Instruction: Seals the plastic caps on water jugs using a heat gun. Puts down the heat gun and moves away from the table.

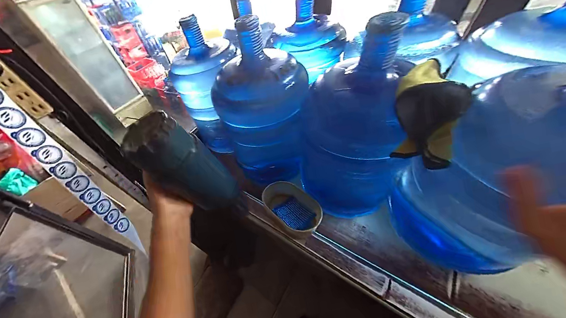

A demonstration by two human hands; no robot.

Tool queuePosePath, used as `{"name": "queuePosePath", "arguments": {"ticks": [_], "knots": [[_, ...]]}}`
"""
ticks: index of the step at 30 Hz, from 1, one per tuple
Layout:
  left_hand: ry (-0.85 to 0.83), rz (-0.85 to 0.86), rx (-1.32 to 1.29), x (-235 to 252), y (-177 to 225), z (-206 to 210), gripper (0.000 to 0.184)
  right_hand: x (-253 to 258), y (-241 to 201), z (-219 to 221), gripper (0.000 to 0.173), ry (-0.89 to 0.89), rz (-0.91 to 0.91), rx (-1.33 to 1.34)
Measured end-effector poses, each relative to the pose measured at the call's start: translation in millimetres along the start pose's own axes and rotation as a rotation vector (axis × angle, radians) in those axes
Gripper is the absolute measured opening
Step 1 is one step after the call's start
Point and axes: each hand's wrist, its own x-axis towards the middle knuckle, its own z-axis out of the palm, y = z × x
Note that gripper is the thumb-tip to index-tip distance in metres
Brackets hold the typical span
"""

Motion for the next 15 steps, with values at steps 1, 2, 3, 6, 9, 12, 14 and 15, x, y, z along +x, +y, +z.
{"name": "queuePosePath", "arguments": {"ticks": [1, 2, 3, 6, 9, 12, 14, 15], "knots": [[-0.017, -0.047, -0.014, -26, -9, 6, 0.06, -8, -27, 20, 0.077, -0.044, -0.06, 0.203], [-0.052, -0.08, -0.019, -51, -20, 10, 0.061, -13, -56, 37, 0.08, -0.114, -0.088, 0.369], [-0.096, -0.114, -0.032, -74, -31, 15, 0.06, -16, -83, 49, 0.085, -0.193, -0.109, 0.484], [-0.278, -0.208, -0.102, -132, -64, 25, 0.054, -24, -124, 67, 0.105, -0.294, -0.106, 0.607], [-0.349, -0.229, -0.091, -179, -86, 37, 0.053, -39, -114, 68, 0.108, -0.217, -0.033, 0.685], [-0.359, -0.323, 0.044, -199, -92, 45, 0.051, -45, -87, 48, 0.106, -0.232, 0.001, 0.748], [-0.606, -0.275, 0.297, -188, -91, 36, 0.039, -47, -68, 34, 0.101, -0.211, 0.035, 0.797], [-0.759, -0.192, 0.479, -178, -88, 29, 0.048, -47, -57, 28, 0.098, -0.196, 0.063, 0.822]]}}
